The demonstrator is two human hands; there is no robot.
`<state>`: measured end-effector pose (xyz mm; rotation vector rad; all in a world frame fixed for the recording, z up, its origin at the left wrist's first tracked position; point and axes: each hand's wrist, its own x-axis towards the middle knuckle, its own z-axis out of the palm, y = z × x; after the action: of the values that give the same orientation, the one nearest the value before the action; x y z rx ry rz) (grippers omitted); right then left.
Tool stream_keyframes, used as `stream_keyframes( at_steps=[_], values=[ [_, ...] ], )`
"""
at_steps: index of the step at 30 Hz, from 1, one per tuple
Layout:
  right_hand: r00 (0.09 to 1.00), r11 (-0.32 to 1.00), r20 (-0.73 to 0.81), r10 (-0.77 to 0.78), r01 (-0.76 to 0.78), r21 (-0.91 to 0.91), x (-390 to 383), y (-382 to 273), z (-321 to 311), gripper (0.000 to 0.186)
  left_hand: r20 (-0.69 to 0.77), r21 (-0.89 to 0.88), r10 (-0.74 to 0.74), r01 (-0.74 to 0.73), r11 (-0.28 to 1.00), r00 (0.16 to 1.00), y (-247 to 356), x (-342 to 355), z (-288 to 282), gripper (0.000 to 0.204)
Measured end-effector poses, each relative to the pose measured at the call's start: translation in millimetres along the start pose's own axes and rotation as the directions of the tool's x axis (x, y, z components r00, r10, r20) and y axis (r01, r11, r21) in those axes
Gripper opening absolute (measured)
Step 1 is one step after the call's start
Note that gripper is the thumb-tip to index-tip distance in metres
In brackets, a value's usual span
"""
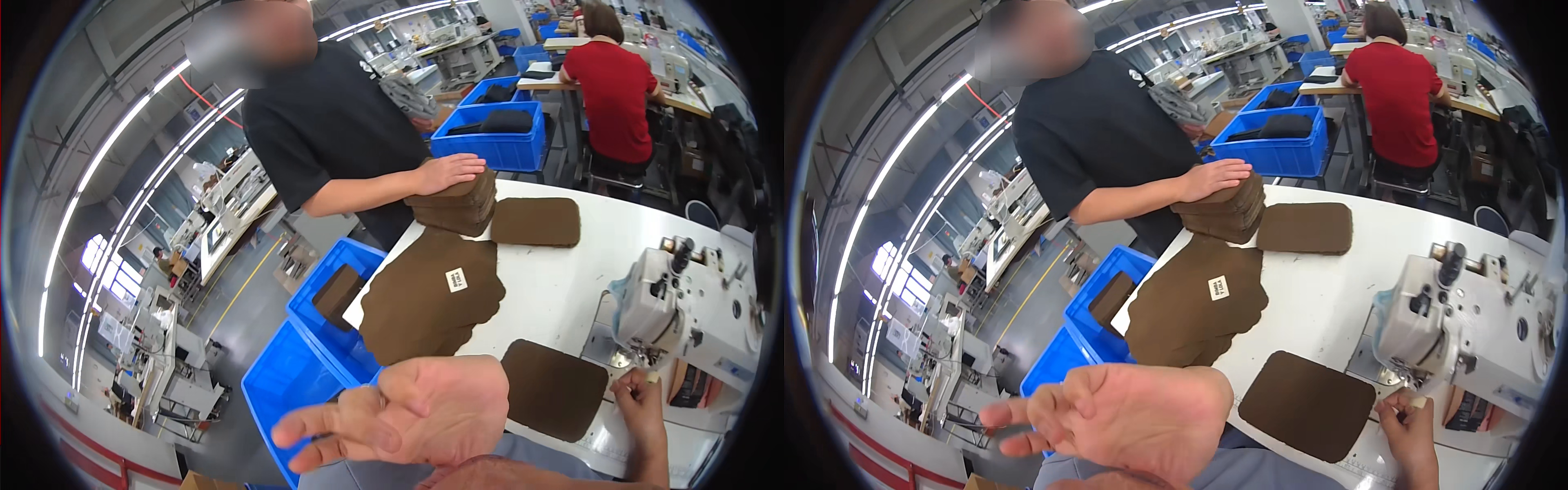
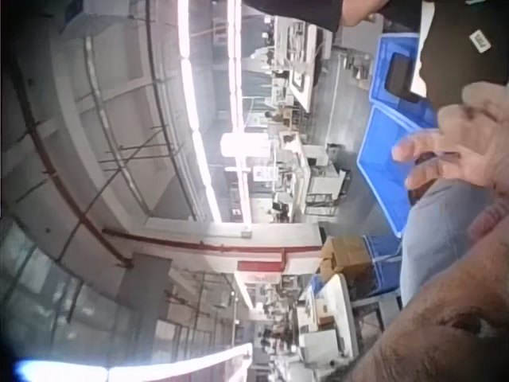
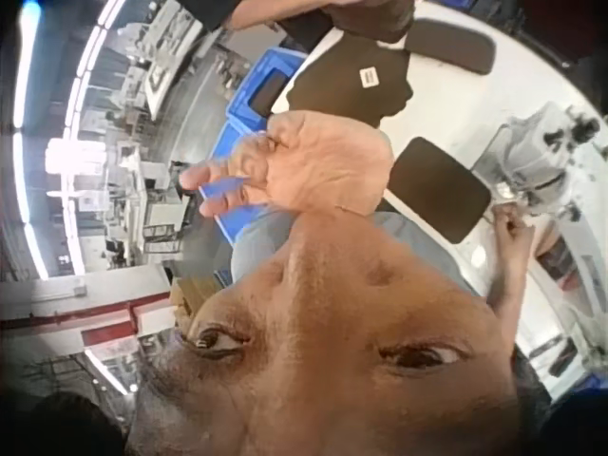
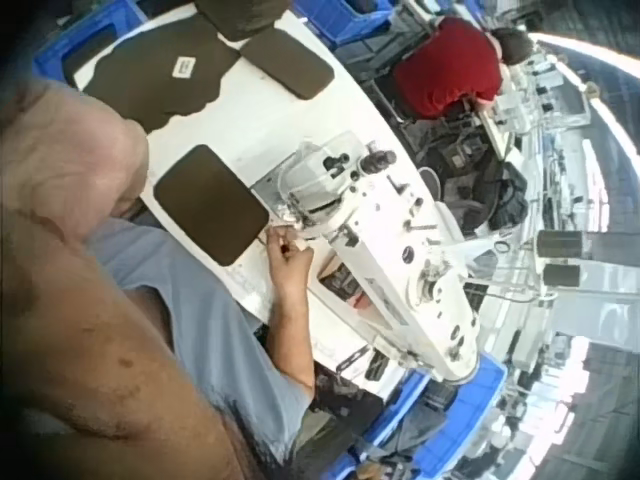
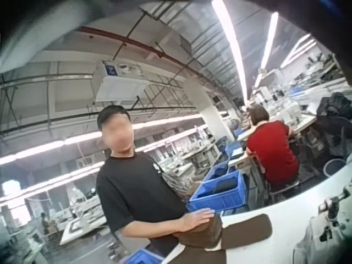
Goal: The person sets up the sewing machine, picks up fabric pieces from the table, and aligns and sews the fabric pieces together by hand using the sewing machine.
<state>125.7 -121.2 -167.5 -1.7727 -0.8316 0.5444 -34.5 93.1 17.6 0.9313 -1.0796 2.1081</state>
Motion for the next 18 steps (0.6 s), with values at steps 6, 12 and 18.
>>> stream_keyframes(
  at_steps=[6,12,18],
  values=[
    [0.985,0.974,-0.038,0.17,-0.162,0.157,4.7,4.9,0.4,0.011,-0.384,-0.086,-0.347,0.341,0.936,0.856,-60.5,-27.8,-12.7,0.089],
    [0.985,0.961,-0.025,0.171,-0.162,0.226,2.5,9.6,1.9,0.013,-0.226,-0.04,-0.387,0.388,0.921,0.894,-56.6,-26.7,-20.3,0.081],
    [0.995,0.982,-0.011,0.095,-0.091,0.168,-0.3,0.0,-2.1,0.008,-0.149,0.006,-0.429,0.434,0.901,0.891,-51.0,-33.0,-27.9,0.063]
  ],
)
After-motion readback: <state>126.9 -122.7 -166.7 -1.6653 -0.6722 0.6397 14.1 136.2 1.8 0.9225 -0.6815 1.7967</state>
